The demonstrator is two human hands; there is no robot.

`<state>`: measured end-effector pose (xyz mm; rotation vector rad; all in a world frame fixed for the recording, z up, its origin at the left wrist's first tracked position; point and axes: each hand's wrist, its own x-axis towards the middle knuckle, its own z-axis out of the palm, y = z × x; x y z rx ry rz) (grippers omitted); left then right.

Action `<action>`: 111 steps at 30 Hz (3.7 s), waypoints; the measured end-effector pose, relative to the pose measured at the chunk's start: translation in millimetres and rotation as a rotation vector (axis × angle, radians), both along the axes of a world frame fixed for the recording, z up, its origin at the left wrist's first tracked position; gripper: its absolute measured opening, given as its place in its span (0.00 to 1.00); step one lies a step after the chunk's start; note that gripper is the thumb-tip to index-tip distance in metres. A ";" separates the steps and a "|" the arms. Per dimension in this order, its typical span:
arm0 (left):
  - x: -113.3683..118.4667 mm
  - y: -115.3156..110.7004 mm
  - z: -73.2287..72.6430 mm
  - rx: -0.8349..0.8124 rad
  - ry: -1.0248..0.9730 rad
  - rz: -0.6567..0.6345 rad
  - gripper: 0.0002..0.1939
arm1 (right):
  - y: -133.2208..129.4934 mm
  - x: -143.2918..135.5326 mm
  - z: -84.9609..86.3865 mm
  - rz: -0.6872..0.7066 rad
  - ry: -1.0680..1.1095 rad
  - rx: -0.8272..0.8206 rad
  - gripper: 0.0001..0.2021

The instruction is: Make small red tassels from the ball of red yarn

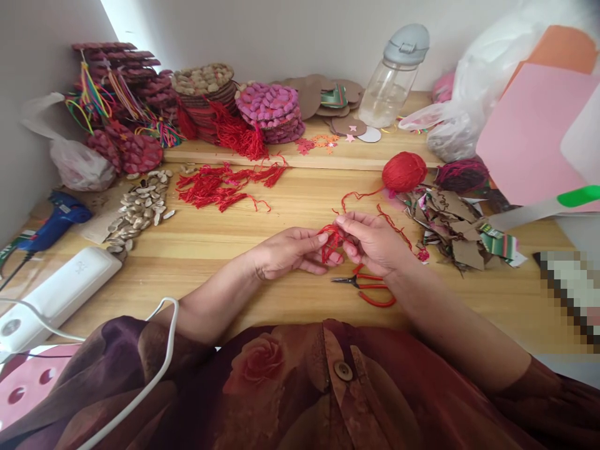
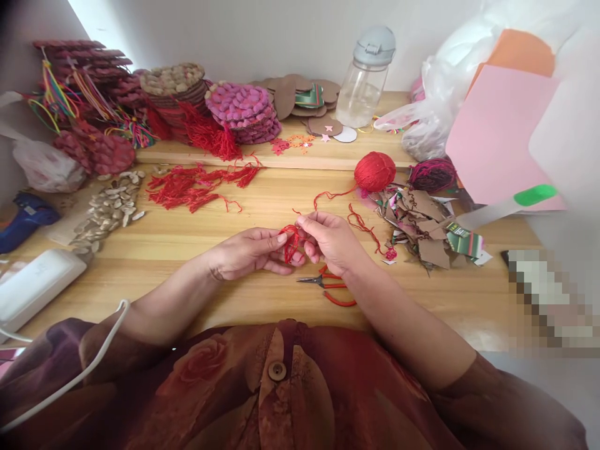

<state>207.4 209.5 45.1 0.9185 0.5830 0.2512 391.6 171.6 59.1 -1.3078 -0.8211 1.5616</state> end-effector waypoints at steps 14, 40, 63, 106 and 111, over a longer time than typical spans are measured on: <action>2.0 -1.7 -3.9 -0.213 -0.035 -0.087 0.21 | 3.4 -2.1 2.8 -0.026 -0.026 0.038 0.14; 5.9 -6.4 -5.1 -0.208 -0.006 -0.099 0.23 | 0.8 -10.4 2.8 -0.105 0.083 0.063 0.14; 5.1 -6.0 -10.9 -0.196 0.006 -0.040 0.19 | 1.2 -10.3 -2.8 -0.063 0.112 0.065 0.13; 9.1 -24.4 14.0 1.052 0.461 -0.026 0.14 | -12.1 -3.7 3.1 -0.163 -1.435 0.920 0.11; -7.9 -0.8 31.7 0.681 0.258 0.139 0.23 | -15.4 -1.2 6.6 -0.146 -1.466 0.970 0.09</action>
